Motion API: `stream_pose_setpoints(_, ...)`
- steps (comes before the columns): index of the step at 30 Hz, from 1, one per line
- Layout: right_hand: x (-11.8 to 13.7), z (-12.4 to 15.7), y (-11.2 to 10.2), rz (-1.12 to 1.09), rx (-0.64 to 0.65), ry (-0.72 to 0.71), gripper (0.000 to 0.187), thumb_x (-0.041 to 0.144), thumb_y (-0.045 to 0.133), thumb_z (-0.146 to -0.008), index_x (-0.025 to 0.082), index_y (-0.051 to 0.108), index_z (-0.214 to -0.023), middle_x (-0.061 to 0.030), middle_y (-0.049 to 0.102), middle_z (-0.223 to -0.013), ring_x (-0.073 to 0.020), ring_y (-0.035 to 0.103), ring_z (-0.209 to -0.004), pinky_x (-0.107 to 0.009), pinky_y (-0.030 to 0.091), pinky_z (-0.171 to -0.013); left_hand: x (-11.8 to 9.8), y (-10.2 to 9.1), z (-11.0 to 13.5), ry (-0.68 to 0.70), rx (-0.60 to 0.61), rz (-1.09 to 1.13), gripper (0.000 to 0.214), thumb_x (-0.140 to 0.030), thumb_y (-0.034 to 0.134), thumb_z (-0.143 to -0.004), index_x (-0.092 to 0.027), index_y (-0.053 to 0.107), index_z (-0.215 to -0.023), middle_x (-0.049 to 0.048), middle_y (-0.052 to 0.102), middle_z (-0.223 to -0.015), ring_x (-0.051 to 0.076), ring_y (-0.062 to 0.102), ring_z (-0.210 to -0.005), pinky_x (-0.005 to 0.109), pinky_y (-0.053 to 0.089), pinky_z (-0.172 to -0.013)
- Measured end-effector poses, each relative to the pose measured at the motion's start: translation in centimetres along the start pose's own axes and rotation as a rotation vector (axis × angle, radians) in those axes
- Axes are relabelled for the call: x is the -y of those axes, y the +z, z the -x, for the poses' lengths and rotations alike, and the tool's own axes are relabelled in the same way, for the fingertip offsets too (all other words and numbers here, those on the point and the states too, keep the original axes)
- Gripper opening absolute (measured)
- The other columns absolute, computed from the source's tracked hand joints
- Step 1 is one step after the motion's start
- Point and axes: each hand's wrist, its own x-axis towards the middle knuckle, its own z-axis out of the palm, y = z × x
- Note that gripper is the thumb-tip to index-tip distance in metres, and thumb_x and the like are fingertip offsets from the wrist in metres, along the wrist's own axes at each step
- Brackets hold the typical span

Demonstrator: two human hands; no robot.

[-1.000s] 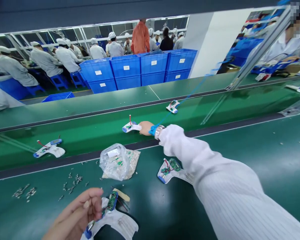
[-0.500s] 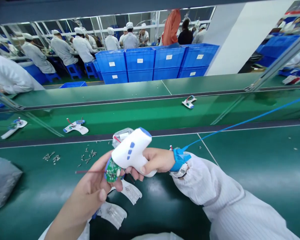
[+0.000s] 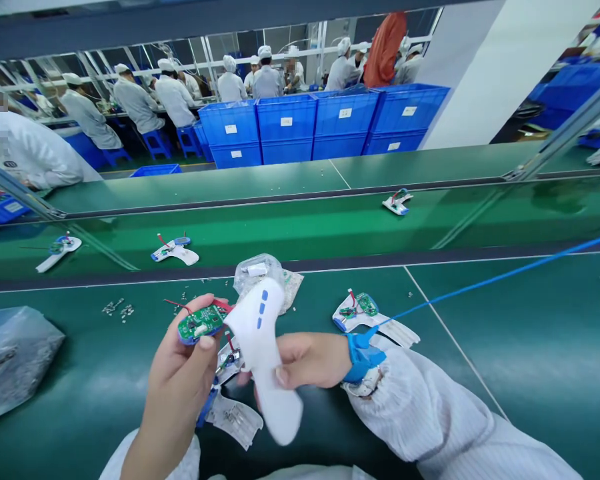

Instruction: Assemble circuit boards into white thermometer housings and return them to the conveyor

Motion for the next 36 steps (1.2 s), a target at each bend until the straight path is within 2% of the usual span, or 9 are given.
stream_pose_setpoints(4,2.4,0.1,0.8,0.548,-0.763,-0.240,0.047,0.057,0.053,-0.080,0.016,0.054,-0.103,-0.0086,0.059,-0.095,-0.0175,0.055,-0.086,-0.033,0.044,-0.081,-0.4,0.1,0.5,0.117,-0.137,-0.172,0.033,-0.034,0.073,-0.071,-0.026,0.065,-0.102,0.0022,0.070,-0.096,0.020,0.064,-0.086,0.026,0.047,-0.076)
stream_pose_setpoints(6,3.7,-0.3,2.1,0.765,-0.960,-0.432,0.028,0.042,0.055,-0.083,0.018,0.057,-0.097,-0.0072,0.061,-0.093,-0.0173,0.055,-0.088,-0.031,0.044,-0.081,-0.6,0.3,0.7,0.184,-0.137,-0.275,0.028,-0.033,0.073,-0.070,-0.025,0.068,-0.096,0.0030,0.071,-0.091,0.021,0.064,-0.083,0.026,0.046,-0.073)
stream_pose_setpoints(12,4.8,-2.7,5.4,1.078,-0.802,-0.603,0.012,0.026,0.053,-0.085,0.018,0.061,-0.082,-0.0023,0.064,-0.070,-0.0124,0.054,-0.064,-0.025,0.043,-0.063,-0.9,0.3,1.3,0.207,-0.199,-0.629,0.028,-0.027,0.077,-0.060,-0.027,0.069,-0.086,0.0009,0.070,-0.077,0.022,0.060,-0.070,0.028,0.044,-0.069)
stream_pose_setpoints(18,3.9,-2.9,4.4,1.091,-0.818,-0.608,0.031,0.034,0.048,-0.090,0.018,0.057,-0.065,0.0000,0.058,-0.056,-0.0103,0.050,-0.054,-0.023,0.039,-0.055,-0.8,0.5,1.2,0.205,-0.199,-0.680,0.029,-0.019,0.076,-0.056,-0.028,0.069,-0.083,0.0013,0.070,-0.075,0.023,0.062,-0.071,0.027,0.044,-0.067)
stream_pose_setpoints(22,4.2,-2.7,3.6,1.073,-0.720,-0.641,0.032,0.030,0.048,-0.089,0.018,0.056,-0.060,0.0004,0.059,-0.053,-0.0095,0.051,-0.053,-0.022,0.040,-0.055,-1.1,0.9,1.0,0.172,-0.144,-0.678,0.024,-0.022,0.076,-0.058,-0.028,0.069,-0.080,-0.0010,0.068,-0.069,0.020,0.061,-0.065,0.026,0.045,-0.065)
stream_pose_setpoints(26,4.7,-2.6,2.1,0.978,-0.709,-0.599,0.026,0.021,0.052,-0.084,0.018,0.057,-0.059,0.0015,0.058,-0.054,-0.0082,0.051,-0.051,-0.020,0.040,-0.052,-0.9,0.6,0.4,-0.004,-0.041,-0.437,0.017,-0.028,0.074,-0.065,-0.023,0.069,-0.081,0.0001,0.068,-0.070,0.016,0.060,-0.062,0.023,0.047,-0.059)
stream_pose_setpoints(31,4.8,-2.6,0.3,0.960,-1.093,-0.440,0.016,0.018,0.053,-0.083,0.016,0.066,-0.091,-0.0060,0.069,-0.089,-0.0154,0.063,-0.083,-0.027,0.048,-0.074,0.3,-0.2,-0.9,-0.146,-0.004,-0.011,0.025,-0.038,0.075,-0.068,-0.022,0.070,-0.086,0.0014,0.070,-0.077,0.015,0.064,-0.069,0.023,0.054,-0.063)
stream_pose_setpoints(33,4.6,-2.6,0.7,0.949,-1.017,-0.464,0.021,0.018,0.053,-0.083,0.016,0.065,-0.100,-0.0080,0.068,-0.100,-0.0167,0.062,-0.094,-0.030,0.048,-0.083,0.6,-0.3,-1.3,-0.165,-0.004,0.063,0.021,-0.035,0.075,-0.069,-0.024,0.070,-0.087,0.0000,0.071,-0.078,0.014,0.064,-0.074,0.022,0.054,-0.065)
stream_pose_setpoints(36,3.9,-2.9,2.0,0.952,-0.782,-0.539,0.015,0.016,0.055,-0.081,0.018,0.067,-0.088,-0.0072,0.069,-0.096,-0.0160,0.062,-0.095,-0.030,0.048,-0.085,0.5,0.0,-1.6,-0.198,0.020,0.145,0.017,-0.033,0.074,-0.072,-0.024,0.071,-0.086,-0.0006,0.071,-0.082,0.011,0.063,-0.071,0.018,0.053,-0.065)
